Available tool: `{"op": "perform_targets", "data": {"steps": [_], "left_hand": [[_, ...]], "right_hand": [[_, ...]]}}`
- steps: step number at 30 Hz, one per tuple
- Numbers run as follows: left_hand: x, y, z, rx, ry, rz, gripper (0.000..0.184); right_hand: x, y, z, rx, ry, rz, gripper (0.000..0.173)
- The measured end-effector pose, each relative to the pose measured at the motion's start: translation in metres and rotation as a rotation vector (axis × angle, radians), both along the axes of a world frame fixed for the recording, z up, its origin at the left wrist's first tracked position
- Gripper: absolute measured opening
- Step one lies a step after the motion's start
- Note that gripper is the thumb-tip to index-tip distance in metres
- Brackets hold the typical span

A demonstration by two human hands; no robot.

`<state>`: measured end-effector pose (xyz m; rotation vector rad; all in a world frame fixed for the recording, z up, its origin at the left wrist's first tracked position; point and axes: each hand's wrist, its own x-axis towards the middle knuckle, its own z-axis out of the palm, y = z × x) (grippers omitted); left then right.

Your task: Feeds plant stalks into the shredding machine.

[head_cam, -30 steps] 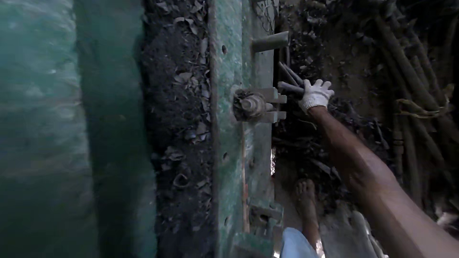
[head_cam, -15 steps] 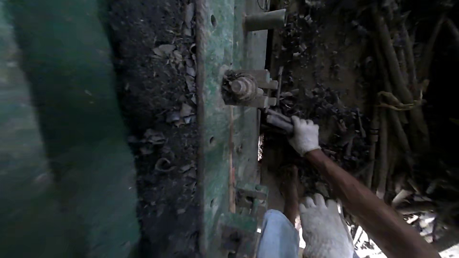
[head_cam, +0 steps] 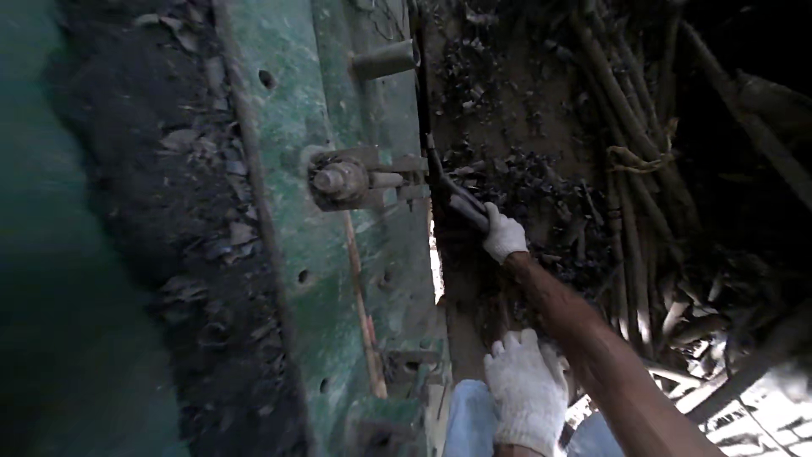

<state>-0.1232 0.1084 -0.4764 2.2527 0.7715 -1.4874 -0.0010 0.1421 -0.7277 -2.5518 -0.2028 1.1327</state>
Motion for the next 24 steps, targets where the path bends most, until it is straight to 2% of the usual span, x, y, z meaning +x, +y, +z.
{"op": "perform_targets", "data": {"steps": [4,7,11,13,14,16,19,20,22,24], "left_hand": [[-0.005,0.008,-0.007,0.108,-0.227,0.193,0.072],[-0.002,0.013,-0.005,0.064,-0.333,0.479,0.093],[-0.001,0.010,-0.005,-0.170,-0.313,0.924,0.119],[-0.007,0.000,-0.014,-0.255,-0.341,1.068,0.126],[-0.011,-0.003,-0.018,-0.295,-0.364,1.134,0.127],[-0.016,-0.003,-0.020,-0.375,-0.380,1.270,0.116],[-0.013,0.006,-0.010,-0.459,-0.333,1.369,0.089],[-0.013,0.008,-0.005,-0.478,-0.320,1.351,0.089],[-0.014,0.008,0.002,-0.525,-0.339,1.295,0.101],[-0.011,0.007,0.014,-0.601,-0.389,1.342,0.099]], "right_hand": [[0.016,-0.043,0.027,0.023,0.181,-0.332,0.105],[0.000,-0.096,0.072,0.218,0.287,-0.499,0.104],[-0.040,-0.151,0.161,0.418,0.431,-0.569,0.112],[-0.065,-0.156,0.198,0.507,0.359,-0.530,0.107],[-0.076,-0.154,0.212,0.501,0.312,-0.509,0.103],[-0.086,-0.146,0.232,0.392,0.297,-0.491,0.092],[-0.084,-0.141,0.250,0.325,0.392,-0.422,0.097],[-0.086,-0.142,0.253,0.307,0.391,-0.373,0.100],[-0.093,-0.142,0.256,0.256,0.324,-0.276,0.102],[-0.093,-0.142,0.265,0.209,0.222,-0.192,0.099]]}}
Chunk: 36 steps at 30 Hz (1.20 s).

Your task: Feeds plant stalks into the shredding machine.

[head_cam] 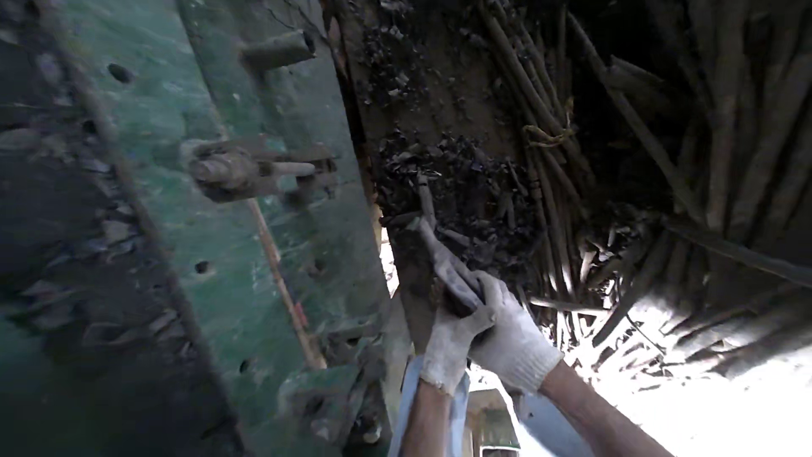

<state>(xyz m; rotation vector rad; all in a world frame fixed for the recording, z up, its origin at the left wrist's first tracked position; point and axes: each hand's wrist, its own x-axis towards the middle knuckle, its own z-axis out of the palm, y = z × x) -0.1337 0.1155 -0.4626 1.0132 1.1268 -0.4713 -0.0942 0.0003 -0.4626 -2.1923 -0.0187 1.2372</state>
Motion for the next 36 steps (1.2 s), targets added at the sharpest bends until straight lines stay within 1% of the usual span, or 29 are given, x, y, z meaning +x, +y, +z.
{"op": "perform_targets", "data": {"steps": [3,4,5,6,7,8,9,11,12,14,15,16,17,18,19,20,21,22,23,24,25,26,27,30,33,36], "left_hand": [[0.021,-0.006,0.030,-0.019,-0.071,0.150,0.067],[0.026,-0.007,0.036,-0.022,-0.071,0.178,0.059],[0.024,-0.007,0.033,-0.012,-0.079,0.193,0.055],[0.014,-0.002,0.023,-0.021,-0.107,0.197,0.055],[-0.001,0.004,0.008,-0.039,-0.152,0.210,0.058],[-0.008,0.006,-0.002,-0.025,-0.161,0.214,0.059],[-0.011,0.006,-0.007,0.014,-0.148,0.206,0.056],[-0.012,0.002,-0.009,0.099,-0.080,0.196,0.047],[-0.012,-0.001,-0.010,0.135,-0.067,0.183,0.048],[-0.011,-0.005,-0.010,0.208,-0.066,0.129,0.056],[-0.010,-0.007,-0.008,0.256,-0.070,0.104,0.063],[-0.008,-0.009,-0.005,0.303,-0.071,0.088,0.069],[-0.005,-0.011,-0.001,0.337,-0.070,0.086,0.073],[-0.002,-0.012,0.002,0.369,-0.055,0.086,0.074],[0.000,-0.013,0.004,0.401,-0.041,0.088,0.072],[0.001,-0.014,0.004,0.420,-0.033,0.084,0.069],[0.000,-0.013,0.004,0.421,-0.032,0.068,0.067],[-0.001,-0.012,0.003,0.409,-0.046,0.055,0.066],[-0.003,-0.011,0.002,0.398,-0.062,0.041,0.067],[-0.005,-0.012,0.001,0.392,-0.074,0.040,0.068],[-0.007,-0.012,0.000,0.391,-0.080,0.042,0.070],[-0.008,-0.010,0.000,0.391,-0.083,0.055,0.073],[-0.009,-0.007,-0.001,0.389,-0.084,0.074,0.074],[-0.009,-0.005,0.002,0.405,-0.065,0.107,0.073],[-0.006,-0.003,0.006,0.422,-0.075,0.110,0.068],[-0.007,0.002,0.007,0.428,-0.078,0.118,0.065]], "right_hand": [[0.006,0.002,0.022,0.034,-0.134,0.074,0.097],[0.013,0.005,0.034,0.022,-0.086,0.119,0.098],[0.025,0.010,0.048,-0.017,0.070,0.186,0.104],[0.037,0.015,0.056,-0.050,0.270,0.240,0.111],[0.020,0.014,0.044,-0.006,0.199,0.124,0.117],[0.000,0.012,0.030,0.064,0.103,-0.013,0.120],[-0.014,0.007,0.019,0.138,0.070,-0.113,0.118],[-0.028,-0.007,0.011,0.245,0.128,-0.187,0.108],[-0.031,-0.014,0.010,0.283,0.153,-0.201,0.102],[-0.032,-0.028,0.013,0.391,0.197,-0.273,0.096],[-0.031,-0.036,0.013,0.526,0.254,-0.362,0.094],[-0.032,-0.046,0.009,0.714,0.339,-0.492,0.089],[-0.036,-0.054,-0.001,0.895,0.428,-0.661,0.079],[-0.045,-0.063,-0.017,0.979,0.489,-0.819,0.066],[-0.055,-0.073,-0.038,0.930,0.521,-0.947,0.053],[-0.066,-0.085,-0.064,0.751,0.516,-1.010,0.044],[-0.080,-0.096,-0.094,0.460,0.479,-0.988,0.038],[-0.097,-0.105,-0.127,0.135,0.432,-0.882,0.037],[-0.116,-0.114,-0.159,-0.131,0.404,-0.732,0.043],[-0.134,-0.124,-0.183,-0.317,0.388,-0.593,0.053],[-0.148,-0.132,-0.198,-0.444,0.365,-0.485,0.062],[-0.157,-0.136,-0.208,-0.521,0.330,-0.406,0.068],[-0.161,-0.138,-0.216,-0.561,0.285,-0.353,0.070],[-0.163,-0.132,-0.230,-0.594,0.244,-0.221,0.066],[-0.152,-0.117,-0.234,-0.624,0.257,-0.080,0.065],[-0.150,-0.119,-0.243,-0.667,0.276,-0.098,0.065]]}}
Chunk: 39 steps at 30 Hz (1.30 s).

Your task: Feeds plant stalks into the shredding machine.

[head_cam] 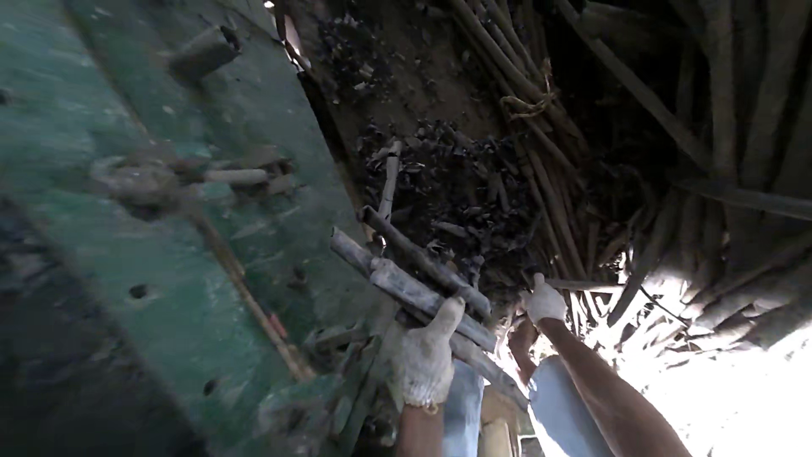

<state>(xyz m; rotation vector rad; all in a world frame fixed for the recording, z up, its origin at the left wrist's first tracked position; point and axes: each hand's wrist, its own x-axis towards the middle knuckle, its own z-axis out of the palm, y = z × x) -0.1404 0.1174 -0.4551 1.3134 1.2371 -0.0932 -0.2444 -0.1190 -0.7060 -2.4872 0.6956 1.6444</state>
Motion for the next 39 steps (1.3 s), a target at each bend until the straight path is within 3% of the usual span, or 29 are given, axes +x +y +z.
{"op": "perform_targets", "data": {"steps": [3,7,11,14,16,20,23,27,29,32,34,39], "left_hand": [[-0.001,0.003,0.000,0.007,0.004,0.014,0.070],[-0.002,0.003,0.001,-0.017,-0.024,0.040,0.069],[-0.006,0.008,-0.001,-0.030,-0.026,0.019,0.075],[-0.003,0.011,0.001,-0.056,-0.059,0.017,0.075],[-0.001,0.014,0.003,-0.062,-0.055,0.024,0.072],[-0.001,0.017,0.002,-0.069,-0.045,0.070,0.078],[-0.003,0.021,0.002,-0.066,-0.040,0.086,0.077],[0.000,0.022,0.004,-0.057,-0.024,0.093,0.076],[0.001,0.021,0.005,-0.083,-0.039,0.095,0.080],[0.002,0.018,0.004,-0.115,-0.043,0.110,0.075],[0.002,0.016,0.004,-0.137,-0.029,0.120,0.081],[0.006,0.015,0.004,-0.130,0.011,0.099,0.084]], "right_hand": [[0.000,-0.006,-0.004,0.014,0.000,-0.082,0.063],[0.018,0.007,0.026,0.116,-0.139,-0.100,0.065],[0.093,0.036,0.068,0.332,-0.459,-0.211,0.050],[0.166,0.055,0.063,0.351,-0.614,-0.211,0.048],[0.218,0.067,0.045,0.334,-0.633,-0.138,0.058],[0.266,0.098,0.009,0.260,-0.592,0.068,0.105],[0.252,0.139,0.012,0.300,-0.536,0.215,0.117],[0.182,0.169,0.001,0.463,-0.472,0.495,0.119],[0.159,0.167,-0.015,0.466,-0.449,0.592,0.113],[0.170,0.160,-0.025,0.474,-0.436,0.692,0.082],[0.190,0.151,-0.025,0.506,-0.374,0.745,0.067],[0.232,0.134,0.027,0.447,-0.363,0.578,0.065]]}}
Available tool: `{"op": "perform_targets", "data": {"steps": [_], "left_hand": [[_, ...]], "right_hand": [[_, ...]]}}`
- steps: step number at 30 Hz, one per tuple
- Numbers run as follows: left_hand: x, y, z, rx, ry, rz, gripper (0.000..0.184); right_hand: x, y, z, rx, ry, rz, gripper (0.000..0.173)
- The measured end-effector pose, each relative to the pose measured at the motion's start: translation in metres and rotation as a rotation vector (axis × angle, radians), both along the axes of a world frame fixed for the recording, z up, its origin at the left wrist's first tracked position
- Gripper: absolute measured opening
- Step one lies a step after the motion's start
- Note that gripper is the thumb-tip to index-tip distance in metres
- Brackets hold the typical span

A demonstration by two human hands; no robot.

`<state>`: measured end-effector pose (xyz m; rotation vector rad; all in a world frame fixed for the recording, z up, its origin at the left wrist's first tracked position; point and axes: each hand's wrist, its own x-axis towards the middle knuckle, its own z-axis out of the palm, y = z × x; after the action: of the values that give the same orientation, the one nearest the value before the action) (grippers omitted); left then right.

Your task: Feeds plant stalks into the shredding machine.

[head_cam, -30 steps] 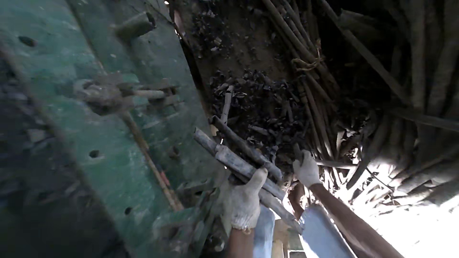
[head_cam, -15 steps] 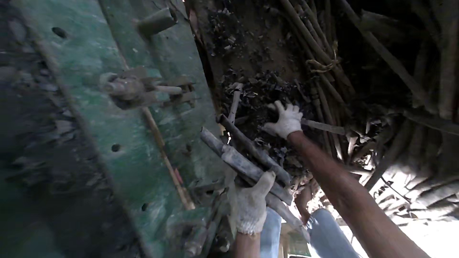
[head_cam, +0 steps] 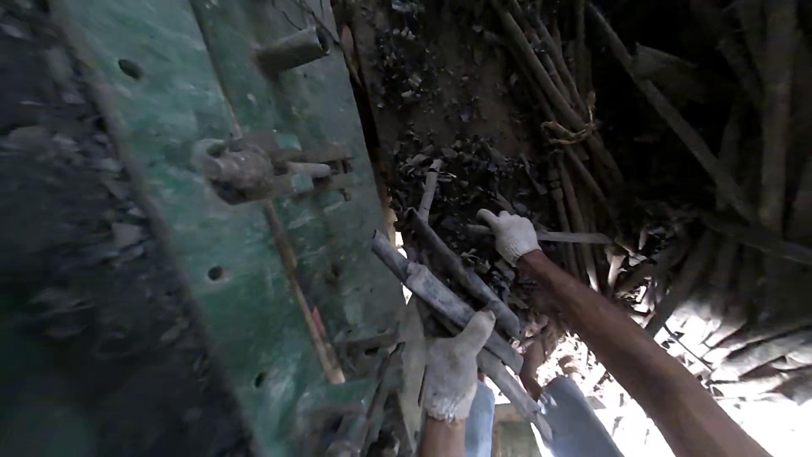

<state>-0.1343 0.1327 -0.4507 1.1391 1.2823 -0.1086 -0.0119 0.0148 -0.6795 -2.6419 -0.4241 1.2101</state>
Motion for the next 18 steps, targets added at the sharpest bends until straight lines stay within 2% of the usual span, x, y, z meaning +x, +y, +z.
{"op": "perform_targets", "data": {"steps": [2,4,6,8,10,11,15,18], "left_hand": [[-0.001,0.000,-0.002,0.010,0.003,-0.009,0.089],[-0.002,-0.001,-0.006,0.025,-0.022,-0.019,0.089],[-0.003,-0.003,-0.008,0.030,-0.032,-0.038,0.090],[-0.002,-0.005,-0.007,0.026,-0.017,-0.039,0.088],[-0.001,-0.006,-0.008,0.021,-0.004,-0.036,0.089],[0.000,-0.004,-0.008,0.010,-0.013,-0.032,0.094],[0.001,0.000,-0.006,-0.001,0.001,-0.015,0.086],[-0.002,0.004,-0.006,0.016,0.013,-0.016,0.084]], "right_hand": [[0.003,-0.014,0.029,-0.020,-0.043,-0.148,0.068],[0.010,-0.033,0.041,-0.075,-0.071,-0.298,0.070],[0.015,-0.053,0.028,-0.101,-0.084,-0.432,0.074],[0.007,-0.063,0.001,-0.103,-0.086,-0.504,0.091],[-0.011,-0.057,-0.025,-0.142,-0.063,-0.490,0.111],[-0.021,-0.049,-0.034,-0.173,-0.053,-0.462,0.114],[-0.033,-0.031,-0.046,-0.261,-0.010,-0.410,0.102],[-0.006,-0.032,-0.014,-0.247,0.111,-0.432,0.095]]}}
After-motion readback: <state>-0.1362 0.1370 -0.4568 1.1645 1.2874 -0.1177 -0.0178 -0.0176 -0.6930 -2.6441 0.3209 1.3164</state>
